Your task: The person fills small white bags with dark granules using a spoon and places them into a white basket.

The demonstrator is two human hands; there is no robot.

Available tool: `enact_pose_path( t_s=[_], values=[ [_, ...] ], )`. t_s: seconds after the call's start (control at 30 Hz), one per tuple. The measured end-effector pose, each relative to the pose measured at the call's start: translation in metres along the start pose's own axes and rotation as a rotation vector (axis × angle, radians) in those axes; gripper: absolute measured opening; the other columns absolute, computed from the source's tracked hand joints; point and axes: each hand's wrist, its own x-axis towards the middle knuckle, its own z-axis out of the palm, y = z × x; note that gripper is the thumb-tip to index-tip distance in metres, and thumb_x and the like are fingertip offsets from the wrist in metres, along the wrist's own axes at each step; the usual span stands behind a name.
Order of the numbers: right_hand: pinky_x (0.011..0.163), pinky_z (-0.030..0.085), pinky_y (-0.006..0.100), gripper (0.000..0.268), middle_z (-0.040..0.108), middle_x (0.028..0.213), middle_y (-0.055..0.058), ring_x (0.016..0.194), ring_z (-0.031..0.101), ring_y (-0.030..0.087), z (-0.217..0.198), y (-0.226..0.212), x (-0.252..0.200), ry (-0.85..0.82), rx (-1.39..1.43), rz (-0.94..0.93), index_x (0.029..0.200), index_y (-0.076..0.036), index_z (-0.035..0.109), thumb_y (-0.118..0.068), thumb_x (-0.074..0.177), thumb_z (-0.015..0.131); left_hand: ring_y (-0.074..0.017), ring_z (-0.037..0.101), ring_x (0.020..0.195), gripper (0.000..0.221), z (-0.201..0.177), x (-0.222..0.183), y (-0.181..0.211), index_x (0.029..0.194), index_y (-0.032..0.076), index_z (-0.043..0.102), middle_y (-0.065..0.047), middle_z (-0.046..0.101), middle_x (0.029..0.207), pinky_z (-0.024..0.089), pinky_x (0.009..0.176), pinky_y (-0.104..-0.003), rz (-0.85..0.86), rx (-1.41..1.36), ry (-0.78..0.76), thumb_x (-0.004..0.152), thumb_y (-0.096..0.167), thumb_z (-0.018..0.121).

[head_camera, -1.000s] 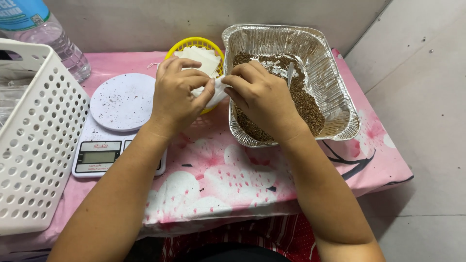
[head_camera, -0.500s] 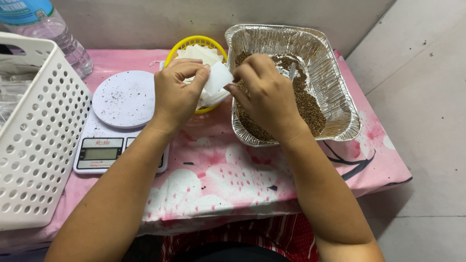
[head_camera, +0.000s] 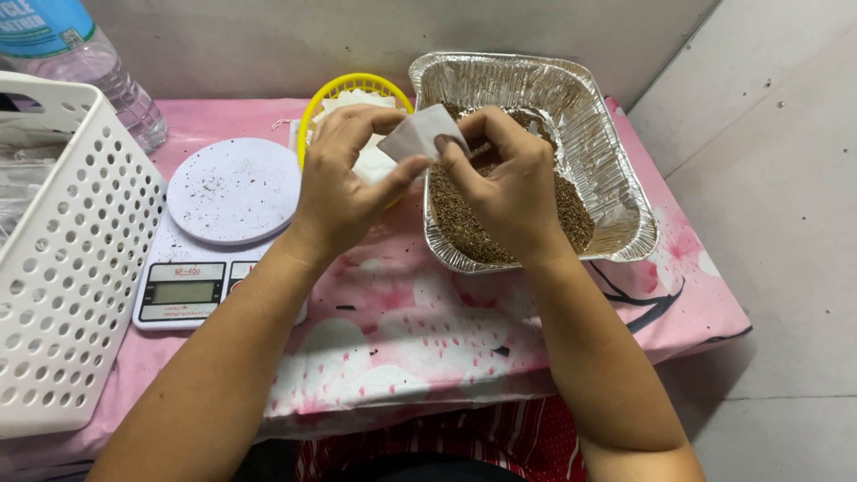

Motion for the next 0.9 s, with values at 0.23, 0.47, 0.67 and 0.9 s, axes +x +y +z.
enact_pose_path(
  t_s=[0.23,0.47,0.67,0.9],
  values=[
    [0.061,0.064,0.030,0.017,0.071,0.080,0.017,0.072,0.074,0.020,-0.005,0.003,0.004,0.006,0.350,0.280,0.095,0.003,0.066,-0.012,0.100,0.072,-0.0260,0.072,0.101,0.009,0.006,0.000,0.008,0.100,0.010,0.074,-0.005,0.076,0.089,0.049,0.098,-0.038,-0.091,-0.076,0.044,0.097,0.017,0.080],
    [0.066,0.063,0.032,0.017,0.070,0.089,0.015,0.082,0.071,0.022,-0.013,0.015,0.008,0.030,0.221,0.320,0.108,0.000,0.066,-0.016,0.102,0.071,-0.0105,0.071,0.094,0.015,0.011,-0.002,0.016,0.094,0.018,0.076,0.002,0.076,0.085,0.049,0.098,-0.032,-0.421,-0.271,0.017,0.091,0.030,0.084],
    [0.080,0.060,0.040,0.021,0.059,0.103,0.017,0.101,0.060,0.030,-0.025,0.019,0.010,-0.007,-0.257,-0.131,0.116,0.000,0.063,0.005,0.097,0.066,-0.0227,0.073,0.097,0.012,0.016,-0.004,0.030,0.091,0.017,0.077,-0.001,0.076,0.083,0.052,0.094,-0.037,-0.255,-0.056,0.029,0.090,0.025,0.086],
    [0.078,0.058,0.038,0.018,0.064,0.099,0.009,0.100,0.063,0.027,-0.054,0.045,0.007,-0.061,-0.913,-0.327,0.106,-0.011,0.071,-0.005,0.090,0.071,-0.0197,0.071,0.093,0.012,0.052,0.004,0.021,0.090,0.018,0.072,0.002,0.074,0.079,0.051,0.094,-0.038,0.019,0.145,0.019,0.093,0.024,0.081]
  ],
)
